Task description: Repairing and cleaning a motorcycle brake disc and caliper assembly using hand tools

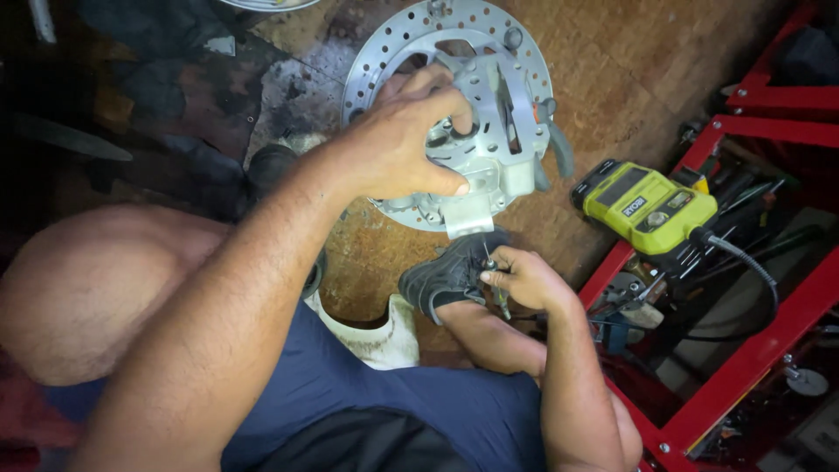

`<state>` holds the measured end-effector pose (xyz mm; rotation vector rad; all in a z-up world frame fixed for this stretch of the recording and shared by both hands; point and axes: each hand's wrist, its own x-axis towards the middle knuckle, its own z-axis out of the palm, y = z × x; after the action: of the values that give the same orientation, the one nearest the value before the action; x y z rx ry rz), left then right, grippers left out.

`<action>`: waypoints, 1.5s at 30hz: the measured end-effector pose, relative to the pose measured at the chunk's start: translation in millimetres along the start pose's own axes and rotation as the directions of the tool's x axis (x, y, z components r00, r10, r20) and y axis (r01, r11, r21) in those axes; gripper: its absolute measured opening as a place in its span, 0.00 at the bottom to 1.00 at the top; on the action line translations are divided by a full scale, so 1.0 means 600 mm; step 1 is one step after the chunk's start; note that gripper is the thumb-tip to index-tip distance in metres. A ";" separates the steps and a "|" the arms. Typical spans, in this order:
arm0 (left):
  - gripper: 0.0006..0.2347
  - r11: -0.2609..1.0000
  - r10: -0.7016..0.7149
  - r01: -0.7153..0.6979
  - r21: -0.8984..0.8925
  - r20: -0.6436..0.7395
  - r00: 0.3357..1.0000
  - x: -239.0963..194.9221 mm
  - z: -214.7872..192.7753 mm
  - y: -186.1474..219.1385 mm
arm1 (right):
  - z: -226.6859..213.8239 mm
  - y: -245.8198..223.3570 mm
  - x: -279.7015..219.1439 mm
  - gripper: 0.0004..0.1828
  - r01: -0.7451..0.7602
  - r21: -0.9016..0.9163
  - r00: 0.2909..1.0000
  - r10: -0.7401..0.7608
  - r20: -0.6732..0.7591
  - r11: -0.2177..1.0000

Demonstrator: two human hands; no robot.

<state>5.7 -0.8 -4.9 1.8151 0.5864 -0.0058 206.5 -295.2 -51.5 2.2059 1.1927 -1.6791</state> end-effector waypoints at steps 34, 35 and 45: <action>0.26 0.999 0.032 -0.032 -0.007 -0.017 0.999 0.003 0.007 -0.013 | 0.000 0.000 0.003 0.16 -0.008 0.025 1.000 0.008 0.012 1.000; 0.26 0.999 0.041 -0.041 0.002 -0.024 0.999 0.004 0.008 -0.014 | -0.001 -0.001 0.002 0.13 -0.014 0.026 1.000 0.013 0.015 1.000; 0.25 0.984 0.177 -0.173 0.045 -0.100 0.979 0.006 0.013 -0.024 | 0.000 0.003 -0.002 0.17 0.021 0.011 1.000 -0.021 -0.018 1.000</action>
<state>5.5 -3.5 -21.2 1.9059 0.4993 0.1991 207.6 -297.1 -51.0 2.2271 1.2179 -1.6815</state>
